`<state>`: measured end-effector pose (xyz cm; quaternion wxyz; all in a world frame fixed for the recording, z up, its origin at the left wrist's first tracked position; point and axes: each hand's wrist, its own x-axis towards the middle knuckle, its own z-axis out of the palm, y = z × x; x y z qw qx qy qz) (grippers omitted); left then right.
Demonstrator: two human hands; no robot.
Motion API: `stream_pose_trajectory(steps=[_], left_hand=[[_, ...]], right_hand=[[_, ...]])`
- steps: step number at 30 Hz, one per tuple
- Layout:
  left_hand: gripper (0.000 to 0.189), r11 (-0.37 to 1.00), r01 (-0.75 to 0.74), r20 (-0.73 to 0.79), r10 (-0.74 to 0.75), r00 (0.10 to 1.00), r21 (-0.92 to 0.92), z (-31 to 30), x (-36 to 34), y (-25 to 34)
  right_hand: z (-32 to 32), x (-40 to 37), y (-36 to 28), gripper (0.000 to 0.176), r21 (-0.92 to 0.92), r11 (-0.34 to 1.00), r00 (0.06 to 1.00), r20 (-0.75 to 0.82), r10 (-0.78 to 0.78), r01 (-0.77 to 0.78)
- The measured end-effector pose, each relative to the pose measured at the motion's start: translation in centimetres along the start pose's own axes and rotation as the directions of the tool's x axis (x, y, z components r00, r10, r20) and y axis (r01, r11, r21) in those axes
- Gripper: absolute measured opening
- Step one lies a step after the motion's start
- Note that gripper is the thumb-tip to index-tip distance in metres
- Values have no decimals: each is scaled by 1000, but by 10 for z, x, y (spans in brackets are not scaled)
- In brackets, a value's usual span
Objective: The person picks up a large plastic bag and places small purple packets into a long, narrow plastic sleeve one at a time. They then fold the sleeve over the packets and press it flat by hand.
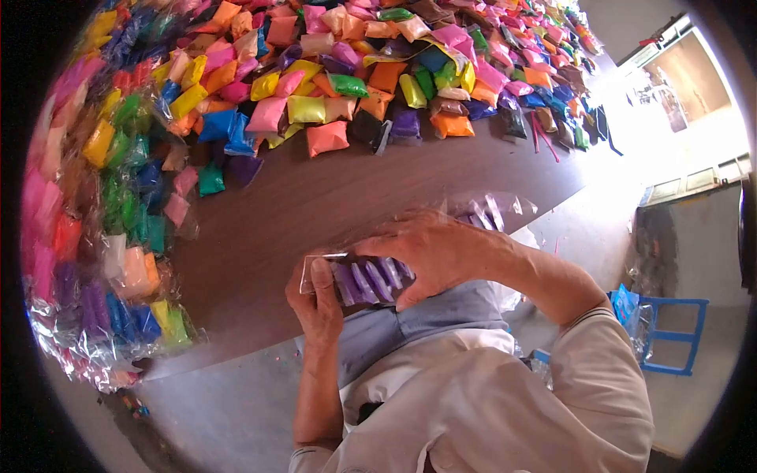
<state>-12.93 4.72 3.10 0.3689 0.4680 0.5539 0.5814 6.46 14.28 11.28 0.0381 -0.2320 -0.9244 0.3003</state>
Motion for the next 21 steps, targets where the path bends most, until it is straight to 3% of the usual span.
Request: stream_pose_trajectory(steps=[4,5,8,12,18,21], left_hand=[[33,998,21,-8,-22,1000,-54,4,1,7],[31,997,-32,-48,29,998,-73,9,2,7],[32,1000,-17,-36,16,999,-17,4,2,1],[33,1000,-7,-13,7,1000,-23,5,3,6],[34,999,-26,-33,28,999,44,6,3,9],[34,997,-55,-39,57,998,58,8,4,12]], right_hand=[[-25,-27,-6,83,17,998,992,-106,64,-62],[-35,-36,-9,81,51,996,990,-116,84,-78],[-53,-63,-5,76,55,974,972,-69,223,-219],[-47,-80,6,81,10,967,964,-77,256,-256],[-23,-59,5,86,-119,978,965,-221,141,-170],[-14,-55,11,87,-200,969,984,-130,124,-148]])
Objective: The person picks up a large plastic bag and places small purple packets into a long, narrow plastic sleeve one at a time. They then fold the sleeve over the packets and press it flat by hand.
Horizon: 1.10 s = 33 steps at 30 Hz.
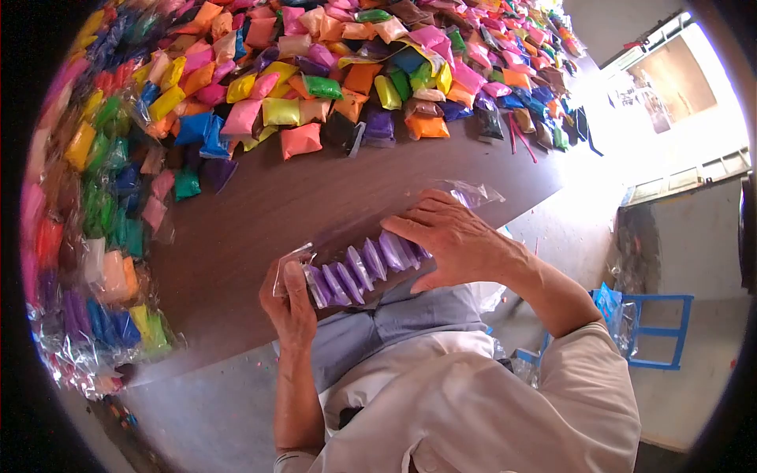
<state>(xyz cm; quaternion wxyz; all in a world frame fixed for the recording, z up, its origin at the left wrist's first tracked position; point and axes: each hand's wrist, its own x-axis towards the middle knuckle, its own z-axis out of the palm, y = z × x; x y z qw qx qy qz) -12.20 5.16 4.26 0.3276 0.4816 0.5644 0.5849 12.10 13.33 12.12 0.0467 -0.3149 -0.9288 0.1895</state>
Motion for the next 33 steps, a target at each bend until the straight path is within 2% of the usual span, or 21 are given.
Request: stream_pose_trajectory(steps=[2,6,9,12,15,18,21,24,27,30,33], left_hand=[[35,999,-13,25,12,1000,34,-3,0,-4],[36,998,56,15,-56,998,-34,-3,-1,-6],[35,998,57,6,-57,998,-26,-2,-1,-2],[34,999,39,23,-39,999,18,-5,0,-3],[33,1000,23,16,-23,1000,19,-3,0,-2],[33,999,33,-6,-33,999,-26,0,0,-2],[33,999,31,-11,-32,999,-37,-1,-1,-5],[32,1000,27,6,-27,1000,-13,-2,0,-3],[32,1000,25,10,-25,1000,-9,-2,0,-3],[32,1000,22,6,-22,1000,-8,-1,1,-3],[32,1000,7,0,-7,1000,2,1,2,0]], right_hand=[[3,-1,4,87,-5,999,998,45,-37,38],[3,-1,2,85,26,999,986,162,-43,39],[0,0,-4,88,-11,1000,995,96,4,-3],[-4,2,-9,93,5,999,999,37,-35,35],[-7,11,-13,92,48,997,996,59,-62,59],[3,16,-11,82,103,988,993,-19,-113,114],[-2,24,-7,76,142,987,964,265,35,-74],[-3,24,-3,77,157,987,967,256,-2,-40],[-6,25,-9,79,188,980,974,226,26,-69],[3,24,-6,74,167,984,998,26,-61,56],[10,30,-2,62,131,983,990,49,-134,126]])
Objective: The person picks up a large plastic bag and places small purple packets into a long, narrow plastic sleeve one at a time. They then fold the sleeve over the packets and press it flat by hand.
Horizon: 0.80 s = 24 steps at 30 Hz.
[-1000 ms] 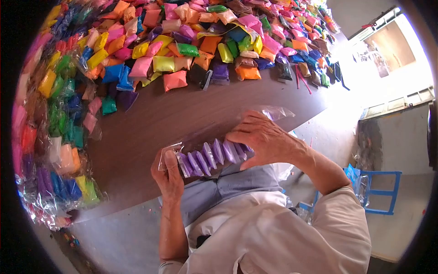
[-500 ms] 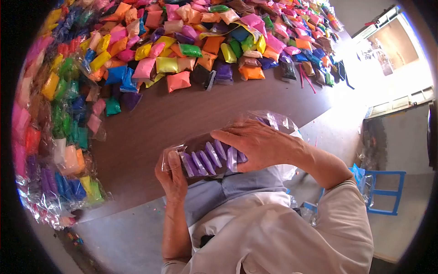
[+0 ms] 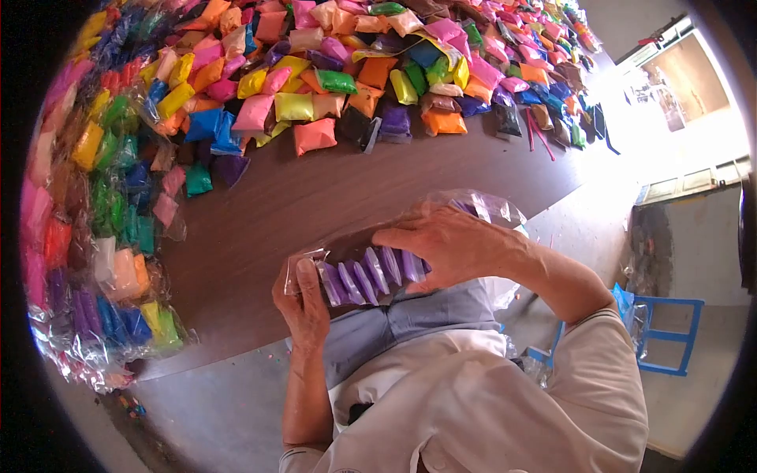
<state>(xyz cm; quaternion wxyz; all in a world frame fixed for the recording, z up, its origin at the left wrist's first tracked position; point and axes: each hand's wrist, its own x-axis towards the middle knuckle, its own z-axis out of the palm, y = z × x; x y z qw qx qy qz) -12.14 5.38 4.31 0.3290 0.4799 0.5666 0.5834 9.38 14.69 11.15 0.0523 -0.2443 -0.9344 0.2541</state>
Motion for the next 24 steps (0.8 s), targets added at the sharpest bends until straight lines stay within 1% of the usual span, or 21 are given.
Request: stream_pose_trajectory(steps=[2,3,6,9,12,15,16,18,21,23,24], left_hand=[[32,1000,-23,-8,23,1000,-7,1,0,-3],[33,1000,1,5,-1,1000,-3,-1,-2,-4],[34,999,46,20,-46,999,-1,-4,-2,-6],[34,999,41,7,-41,999,-9,-2,-2,-3],[35,1000,18,8,-18,1000,-12,-3,-2,-8],[34,1000,17,2,-17,1000,17,-1,-1,-1],[34,999,11,5,-12,1000,36,-2,-1,-2],[34,999,10,-1,-10,1000,49,-3,-2,-4],[33,999,29,-8,-29,1000,24,-2,-4,-8],[33,998,55,10,-55,998,12,-6,-5,-10],[33,999,43,12,-43,999,6,-4,-4,-8]], right_hand=[[8,1,9,60,19,999,997,69,-41,39],[8,3,8,59,29,998,993,103,-61,58],[-6,5,-6,65,37,994,963,257,87,-100],[-4,0,-7,63,-22,999,999,38,24,-23],[-9,4,-10,69,33,999,993,121,12,-16],[-4,14,-6,79,6,997,921,383,73,-81],[-3,13,-4,80,29,999,954,300,25,-35],[-2,5,-2,82,65,996,989,132,-68,59],[-21,-9,-10,85,-11,996,991,105,85,-84],[-33,-21,-12,90,14,987,982,101,157,-160],[-37,-27,-12,93,28,980,977,99,191,-195]])
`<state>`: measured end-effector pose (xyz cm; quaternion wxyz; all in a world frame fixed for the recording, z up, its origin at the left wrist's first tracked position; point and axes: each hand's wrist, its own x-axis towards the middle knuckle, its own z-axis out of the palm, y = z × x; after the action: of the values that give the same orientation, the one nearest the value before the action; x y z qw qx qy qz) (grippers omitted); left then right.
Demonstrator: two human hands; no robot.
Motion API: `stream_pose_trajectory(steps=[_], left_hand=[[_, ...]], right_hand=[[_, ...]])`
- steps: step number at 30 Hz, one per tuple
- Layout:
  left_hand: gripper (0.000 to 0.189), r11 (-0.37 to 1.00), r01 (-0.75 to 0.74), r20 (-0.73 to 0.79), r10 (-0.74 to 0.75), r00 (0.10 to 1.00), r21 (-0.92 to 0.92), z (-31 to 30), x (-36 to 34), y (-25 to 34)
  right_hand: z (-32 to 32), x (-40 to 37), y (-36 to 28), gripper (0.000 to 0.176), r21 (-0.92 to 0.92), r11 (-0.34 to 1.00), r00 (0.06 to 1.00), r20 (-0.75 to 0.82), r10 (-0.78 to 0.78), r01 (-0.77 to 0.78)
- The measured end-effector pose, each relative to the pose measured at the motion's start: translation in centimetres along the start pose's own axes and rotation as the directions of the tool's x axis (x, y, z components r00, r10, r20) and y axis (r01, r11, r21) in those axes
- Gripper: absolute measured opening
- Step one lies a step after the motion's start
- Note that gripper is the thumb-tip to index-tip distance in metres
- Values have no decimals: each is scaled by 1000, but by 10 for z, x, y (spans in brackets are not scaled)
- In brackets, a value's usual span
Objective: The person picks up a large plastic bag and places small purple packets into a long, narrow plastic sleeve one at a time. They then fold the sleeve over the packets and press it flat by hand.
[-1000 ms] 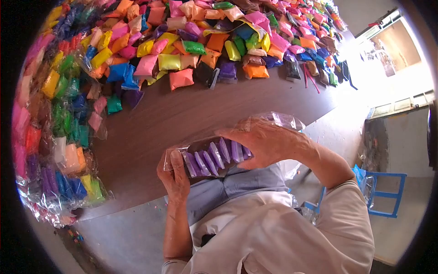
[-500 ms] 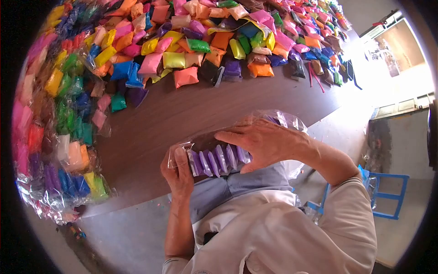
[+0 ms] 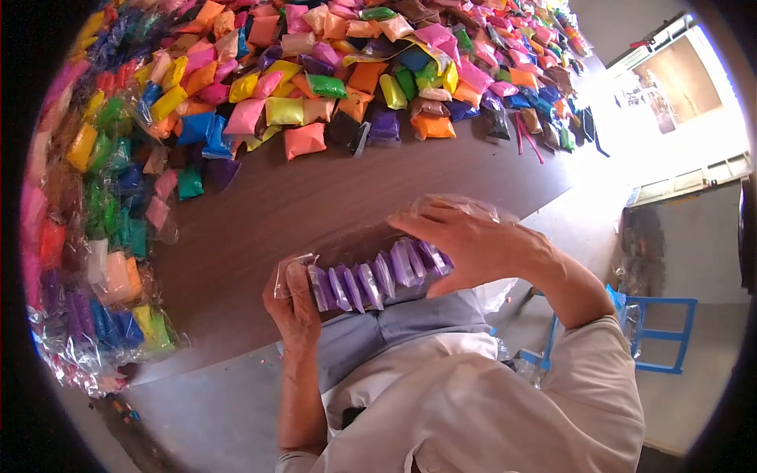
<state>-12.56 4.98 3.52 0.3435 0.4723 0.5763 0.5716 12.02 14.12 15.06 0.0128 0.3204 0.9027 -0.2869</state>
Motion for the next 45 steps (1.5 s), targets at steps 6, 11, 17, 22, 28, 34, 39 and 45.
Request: stream_pose_trajectory(steps=[6,11,17,22,28,34,39,45], left_hand=[[33,999,26,26,-26,999,-24,1,-1,-1],[33,997,62,27,-61,998,-38,0,-1,-2],[36,997,55,13,-54,998,-54,1,-2,-2],[38,1000,24,12,-24,1000,-16,0,0,-2],[37,1000,9,23,-9,1000,1,1,2,3],[35,999,33,25,-33,999,20,0,2,7],[36,997,77,37,-77,996,-22,-2,-1,-2],[36,1000,8,24,-8,1000,21,0,1,1]], right_hand=[[14,-20,12,90,-124,992,994,-109,-24,10],[28,-18,20,85,-190,982,992,-121,-23,-1],[18,-24,12,79,-111,993,984,-171,-52,33],[7,-55,-1,63,100,994,948,-308,79,-51],[3,-77,-5,53,-50,881,867,-210,452,-471],[2,-69,-12,81,-78,869,870,-124,478,-488],[-6,-50,-3,92,-161,878,886,40,463,-451],[4,-43,14,82,-175,899,915,-26,402,-400]])
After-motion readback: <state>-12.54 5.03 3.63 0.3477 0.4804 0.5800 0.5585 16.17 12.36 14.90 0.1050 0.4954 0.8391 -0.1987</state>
